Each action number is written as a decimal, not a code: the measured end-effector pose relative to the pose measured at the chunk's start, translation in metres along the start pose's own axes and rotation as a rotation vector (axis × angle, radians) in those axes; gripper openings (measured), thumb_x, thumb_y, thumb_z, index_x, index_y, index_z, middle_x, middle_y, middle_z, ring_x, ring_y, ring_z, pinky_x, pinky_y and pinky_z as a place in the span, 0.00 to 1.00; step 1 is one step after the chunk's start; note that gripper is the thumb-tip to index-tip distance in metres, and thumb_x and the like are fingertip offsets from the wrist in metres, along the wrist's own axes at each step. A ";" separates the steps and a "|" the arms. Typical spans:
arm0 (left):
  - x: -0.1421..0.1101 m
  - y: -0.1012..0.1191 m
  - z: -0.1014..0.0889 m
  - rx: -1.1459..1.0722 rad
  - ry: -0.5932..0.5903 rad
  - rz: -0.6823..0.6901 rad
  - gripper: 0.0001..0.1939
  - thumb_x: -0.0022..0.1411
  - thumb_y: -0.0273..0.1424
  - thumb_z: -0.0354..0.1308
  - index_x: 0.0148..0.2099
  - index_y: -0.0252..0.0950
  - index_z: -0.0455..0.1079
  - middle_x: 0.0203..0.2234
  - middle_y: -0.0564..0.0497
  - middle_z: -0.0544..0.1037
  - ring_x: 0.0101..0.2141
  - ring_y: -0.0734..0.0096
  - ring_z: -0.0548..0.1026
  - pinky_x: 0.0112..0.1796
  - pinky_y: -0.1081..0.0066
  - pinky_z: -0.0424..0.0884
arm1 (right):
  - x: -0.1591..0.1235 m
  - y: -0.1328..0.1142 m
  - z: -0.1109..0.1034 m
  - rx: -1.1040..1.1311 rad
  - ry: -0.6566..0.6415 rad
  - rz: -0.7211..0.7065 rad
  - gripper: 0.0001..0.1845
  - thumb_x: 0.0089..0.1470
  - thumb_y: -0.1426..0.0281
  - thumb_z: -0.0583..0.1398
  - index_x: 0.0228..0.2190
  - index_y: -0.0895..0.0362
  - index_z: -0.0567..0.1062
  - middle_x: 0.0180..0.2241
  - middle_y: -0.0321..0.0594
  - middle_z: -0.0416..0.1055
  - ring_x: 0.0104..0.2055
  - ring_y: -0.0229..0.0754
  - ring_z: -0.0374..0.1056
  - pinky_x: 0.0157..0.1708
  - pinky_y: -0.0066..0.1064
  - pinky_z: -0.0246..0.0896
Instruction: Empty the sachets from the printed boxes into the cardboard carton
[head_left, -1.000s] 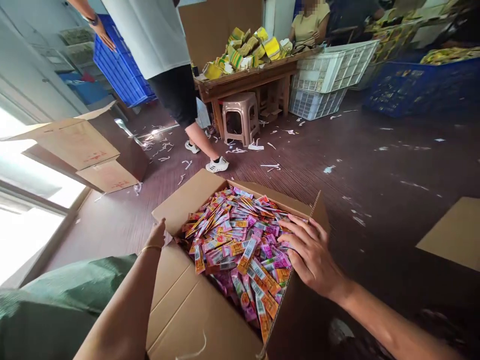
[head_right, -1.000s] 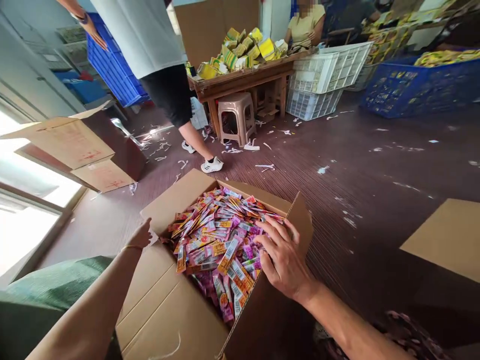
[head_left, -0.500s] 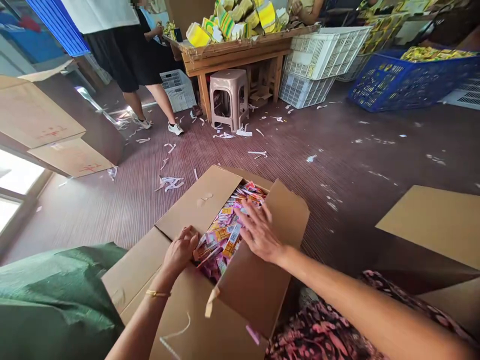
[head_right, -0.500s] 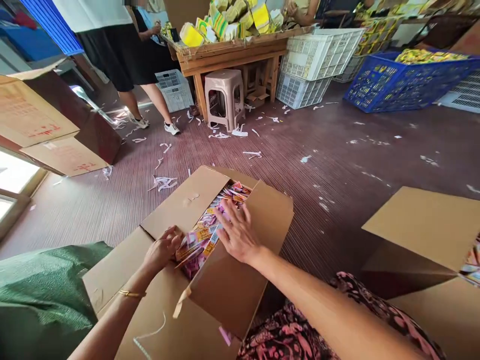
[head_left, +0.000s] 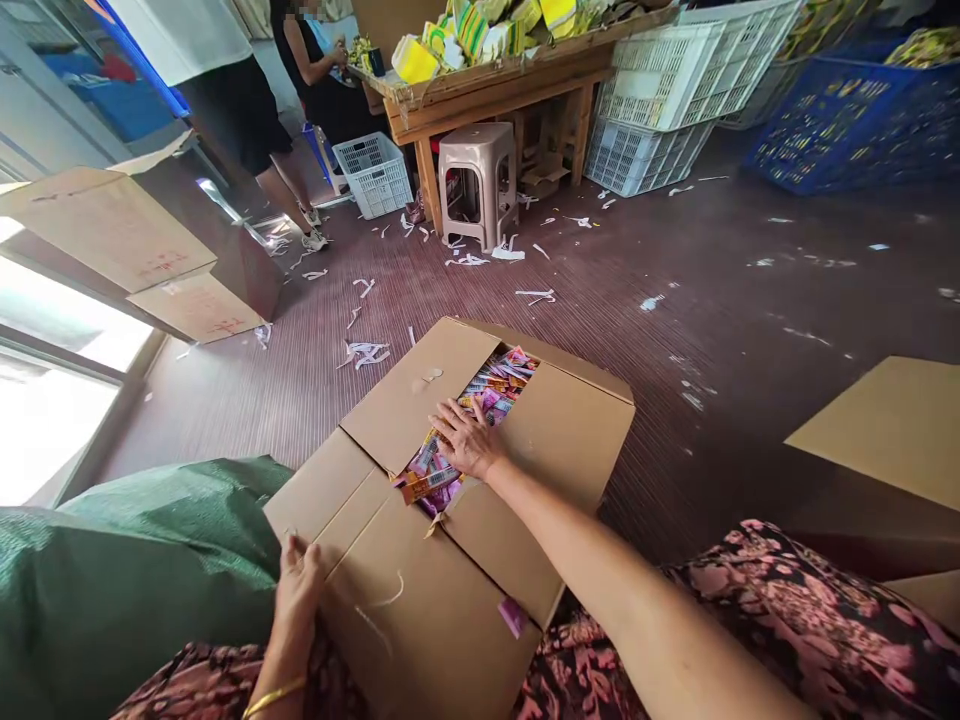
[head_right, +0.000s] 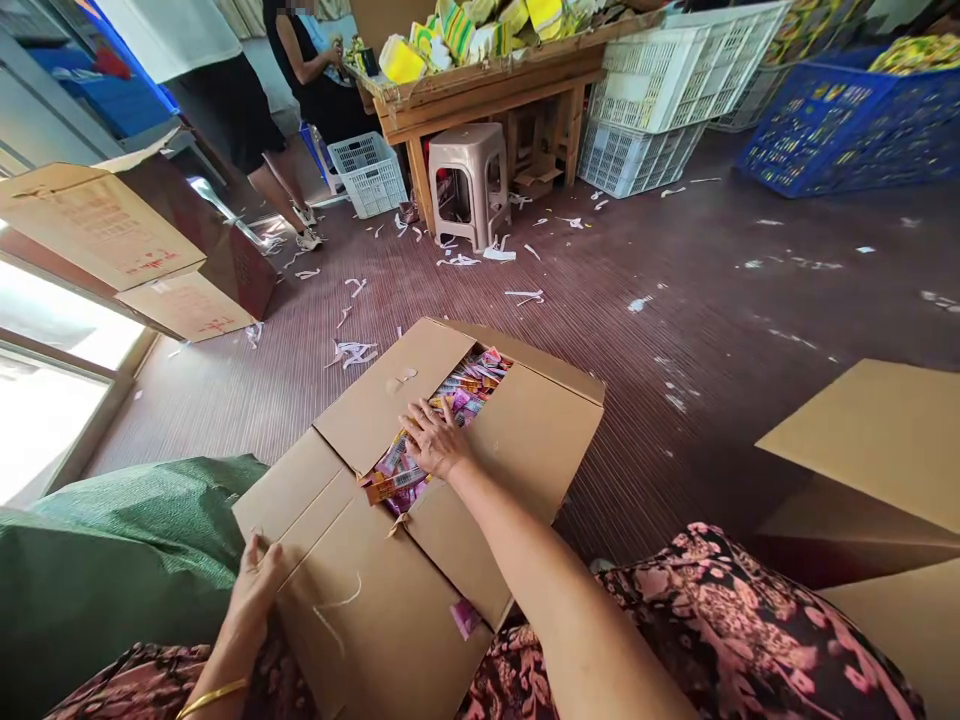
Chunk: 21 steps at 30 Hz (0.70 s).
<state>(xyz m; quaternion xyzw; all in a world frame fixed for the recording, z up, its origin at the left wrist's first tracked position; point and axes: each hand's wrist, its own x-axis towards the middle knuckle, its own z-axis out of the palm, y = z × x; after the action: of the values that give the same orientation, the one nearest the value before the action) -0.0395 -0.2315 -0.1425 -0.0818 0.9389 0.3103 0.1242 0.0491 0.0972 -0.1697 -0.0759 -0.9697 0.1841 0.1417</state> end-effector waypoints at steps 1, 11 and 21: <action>-0.005 -0.009 0.005 -0.098 -0.021 -0.039 0.41 0.65 0.43 0.43 0.72 0.23 0.39 0.67 0.31 0.53 0.66 0.50 0.55 0.63 0.55 0.56 | -0.003 0.000 0.000 -0.004 0.024 -0.009 0.23 0.65 0.64 0.51 0.58 0.56 0.68 0.63 0.45 0.60 0.67 0.51 0.51 0.68 0.58 0.26; -0.043 0.021 -0.024 -0.562 -0.041 -0.418 0.11 0.57 0.38 0.57 0.39 0.37 0.67 0.22 0.56 0.71 0.19 0.72 0.68 0.20 0.74 0.65 | -0.020 0.003 0.004 -0.006 0.105 0.007 0.21 0.63 0.59 0.54 0.50 0.60 0.72 0.60 0.52 0.64 0.67 0.54 0.50 0.68 0.57 0.25; -0.075 0.091 -0.048 -0.638 -0.036 -0.296 0.13 0.61 0.37 0.55 0.47 0.41 0.69 0.30 0.54 0.78 0.26 0.71 0.75 0.33 0.70 0.76 | 0.009 -0.012 -0.001 0.006 0.029 -0.044 0.27 0.67 0.55 0.47 0.61 0.51 0.63 0.64 0.45 0.58 0.68 0.52 0.48 0.67 0.60 0.22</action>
<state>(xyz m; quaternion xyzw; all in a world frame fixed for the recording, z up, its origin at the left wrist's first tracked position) 0.0026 -0.1820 -0.0329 -0.2462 0.7704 0.5681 0.1523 0.0400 0.0878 -0.1623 -0.0569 -0.9684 0.1829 0.1599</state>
